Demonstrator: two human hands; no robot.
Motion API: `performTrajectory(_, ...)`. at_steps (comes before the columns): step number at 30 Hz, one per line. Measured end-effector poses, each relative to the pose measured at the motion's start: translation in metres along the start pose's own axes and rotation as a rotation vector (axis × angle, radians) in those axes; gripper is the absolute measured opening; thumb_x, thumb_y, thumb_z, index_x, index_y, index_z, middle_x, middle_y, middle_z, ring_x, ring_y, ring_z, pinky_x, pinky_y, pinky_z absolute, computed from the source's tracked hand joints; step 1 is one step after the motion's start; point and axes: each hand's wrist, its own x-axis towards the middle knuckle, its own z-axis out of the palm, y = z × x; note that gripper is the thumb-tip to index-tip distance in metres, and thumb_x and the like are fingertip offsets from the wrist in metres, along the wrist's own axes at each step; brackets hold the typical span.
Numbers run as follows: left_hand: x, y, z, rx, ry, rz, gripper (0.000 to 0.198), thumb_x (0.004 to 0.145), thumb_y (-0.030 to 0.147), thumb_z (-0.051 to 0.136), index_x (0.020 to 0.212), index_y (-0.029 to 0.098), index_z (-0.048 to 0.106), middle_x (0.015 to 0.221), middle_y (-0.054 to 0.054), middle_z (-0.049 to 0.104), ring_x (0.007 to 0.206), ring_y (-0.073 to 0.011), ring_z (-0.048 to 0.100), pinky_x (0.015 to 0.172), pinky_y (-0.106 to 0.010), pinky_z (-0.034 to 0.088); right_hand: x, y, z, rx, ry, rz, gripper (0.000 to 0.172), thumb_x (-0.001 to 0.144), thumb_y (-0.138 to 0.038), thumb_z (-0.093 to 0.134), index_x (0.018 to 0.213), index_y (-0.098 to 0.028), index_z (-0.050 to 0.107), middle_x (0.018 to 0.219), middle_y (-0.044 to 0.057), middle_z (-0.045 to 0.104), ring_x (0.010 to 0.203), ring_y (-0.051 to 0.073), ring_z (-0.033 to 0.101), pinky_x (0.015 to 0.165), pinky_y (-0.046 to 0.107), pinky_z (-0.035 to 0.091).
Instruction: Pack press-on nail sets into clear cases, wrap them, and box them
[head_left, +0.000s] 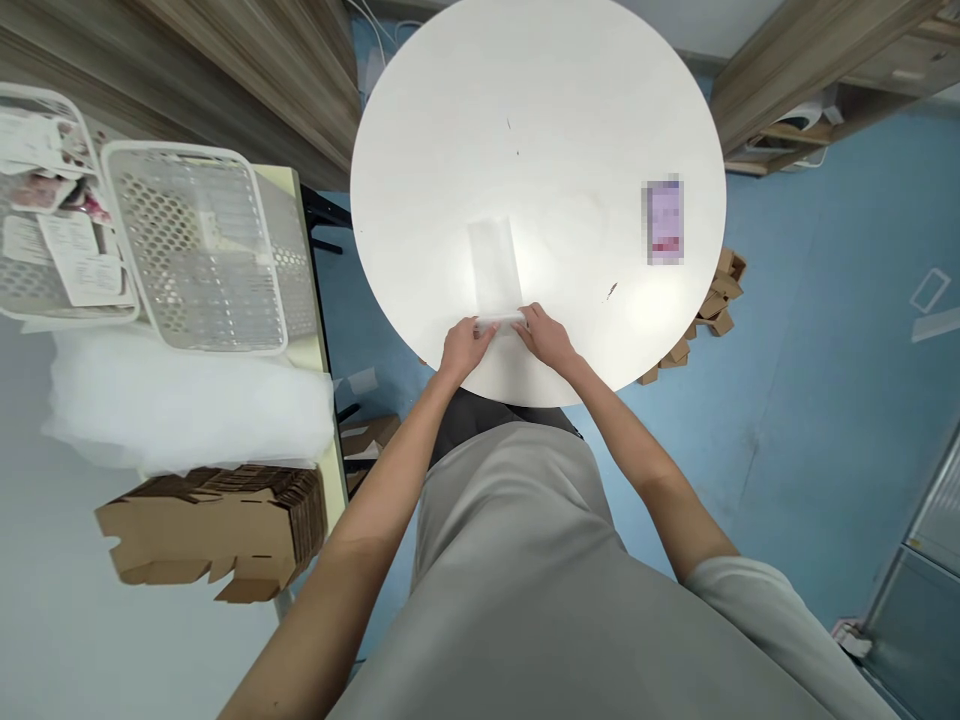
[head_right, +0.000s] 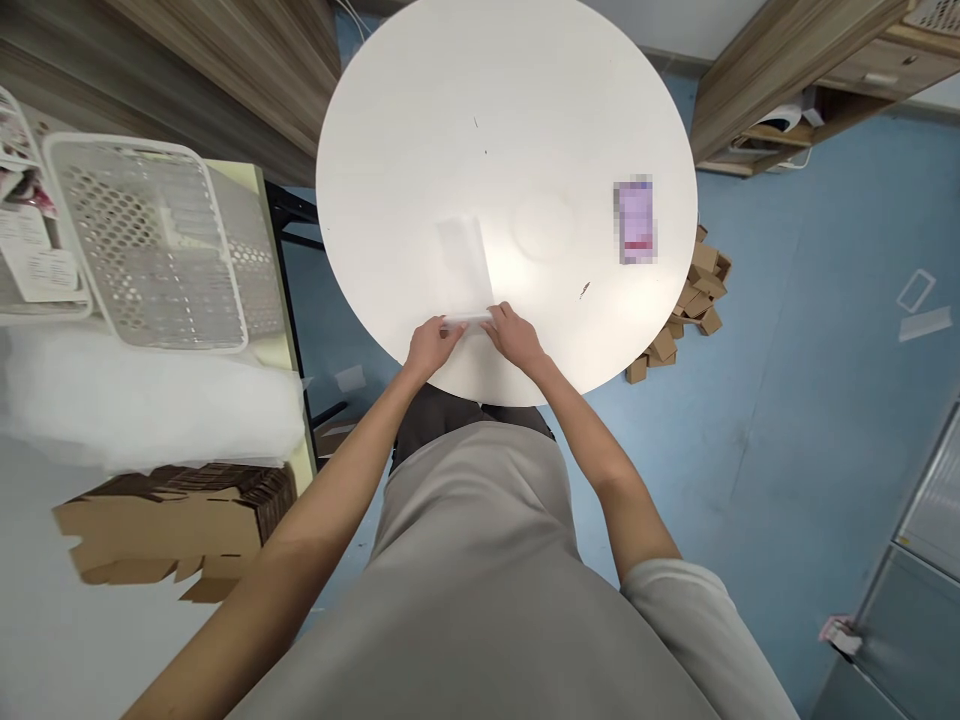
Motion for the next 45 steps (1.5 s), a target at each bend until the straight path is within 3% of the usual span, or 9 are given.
performTrajectory(6, 0.016, 0.012, 0.014, 0.025, 0.086, -0.125, 0.028, 0.105, 0.047, 0.068, 0.09, 0.023, 0.067, 0.096, -0.011, 0.076, 0.1, -0.0321, 0.073, 0.093, -0.044, 0.057, 0.024, -0.007, -0.007, 0.027, 0.06, 0.234, 0.028, 0.115, -0.043, 0.058, 0.126, -0.019, 0.066, 0.127, 0.014, 0.07, 0.1, 0.027, 0.071, 0.083, 0.04, 0.061)
performTrajectory(8, 0.019, 0.016, 0.016, 0.046, 0.145, -0.138, 0.022, 0.104, 0.043, 0.071, 0.107, 0.021, 0.07, 0.112, -0.015, 0.076, 0.109, -0.0344, 0.073, 0.099, -0.048, 0.058, 0.029, -0.01, -0.006, 0.031, 0.113, 0.246, 0.028, 0.113, -0.037, 0.061, 0.133, -0.018, 0.064, 0.133, 0.017, 0.068, 0.108, 0.03, 0.071, 0.087, 0.043, 0.063)
performTrajectory(11, 0.023, 0.02, 0.016, 0.112, 0.252, 0.029, 0.046, 0.103, 0.034, 0.07, 0.145, 0.018, 0.061, 0.151, -0.023, 0.064, 0.143, -0.0403, 0.06, 0.117, -0.056, 0.052, 0.032, -0.014, -0.001, -0.006, 0.198, 0.1, 0.033, 0.113, -0.024, 0.055, 0.144, -0.016, 0.062, 0.151, 0.021, 0.063, 0.137, 0.035, 0.064, 0.107, 0.05, 0.06)
performTrajectory(16, 0.029, 0.018, 0.012, 0.251, 0.007, 0.44, 0.057, 0.103, 0.014, 0.047, 0.159, 0.011, 0.055, 0.166, -0.023, 0.058, 0.162, -0.0347, 0.047, 0.135, -0.054, 0.037, 0.03, -0.005, 0.009, -0.018, 0.108, -0.176, 0.052, 0.111, -0.009, 0.032, 0.153, -0.018, 0.062, 0.169, 0.014, 0.058, 0.164, 0.026, 0.047, 0.133, 0.051, 0.044)
performTrajectory(22, 0.021, 0.004, 0.0, 0.343, -0.09, 0.489, 0.076, 0.1, 0.026, 0.063, 0.172, 0.014, 0.042, 0.181, -0.018, 0.041, 0.17, -0.0351, 0.037, 0.14, -0.056, 0.028, 0.018, 0.01, 0.011, -0.024, 0.055, -0.26, 0.058, 0.111, -0.037, 0.062, 0.165, -0.018, 0.052, 0.184, 0.016, 0.037, 0.173, 0.034, 0.033, 0.134, 0.059, 0.043)
performTrajectory(29, 0.002, -0.014, -0.002, 0.368, -0.192, 0.505, 0.077, 0.1, 0.03, 0.066, 0.172, 0.013, 0.046, 0.181, -0.017, 0.041, 0.167, -0.0339, 0.043, 0.138, -0.05, 0.035, -0.014, 0.008, 0.019, -0.071, -0.013, -0.267, 0.067, 0.114, -0.042, 0.055, 0.172, -0.01, 0.043, 0.181, 0.023, 0.038, 0.17, 0.037, 0.038, 0.133, 0.06, 0.042)
performTrajectory(35, -0.024, -0.02, -0.005, 0.298, -0.276, 0.367, 0.075, 0.102, 0.05, 0.065, 0.168, 0.017, 0.055, 0.175, -0.011, 0.052, 0.16, -0.0336, 0.054, 0.133, -0.045, 0.044, -0.042, 0.009, 0.018, -0.073, -0.048, -0.293, 0.068, 0.117, -0.058, 0.042, 0.165, -0.011, 0.054, 0.172, 0.022, 0.053, 0.16, 0.037, 0.053, 0.126, 0.056, 0.051)
performTrajectory(42, -0.021, -0.013, -0.022, 0.129, -0.27, 0.217, 0.072, 0.107, 0.07, 0.052, 0.157, 0.02, 0.068, 0.157, -0.011, 0.071, 0.14, -0.0377, 0.069, 0.12, -0.046, 0.053, -0.028, 0.002, 0.008, -0.056, -0.051, -0.179, 0.067, 0.118, -0.064, 0.028, 0.15, -0.015, 0.06, 0.138, 0.021, 0.077, 0.129, 0.036, 0.073, 0.107, 0.05, 0.061)
performTrajectory(45, -0.015, -0.008, -0.021, 0.097, -0.228, 0.192, 0.065, 0.109, 0.07, 0.049, 0.144, 0.022, 0.076, 0.131, -0.013, 0.082, 0.12, -0.0376, 0.077, 0.106, -0.045, 0.058, -0.018, -0.004, 0.005, -0.074, -0.044, -0.125, 0.066, 0.119, -0.064, 0.026, 0.146, -0.015, 0.061, 0.133, 0.02, 0.076, 0.119, 0.035, 0.075, 0.101, 0.046, 0.06)
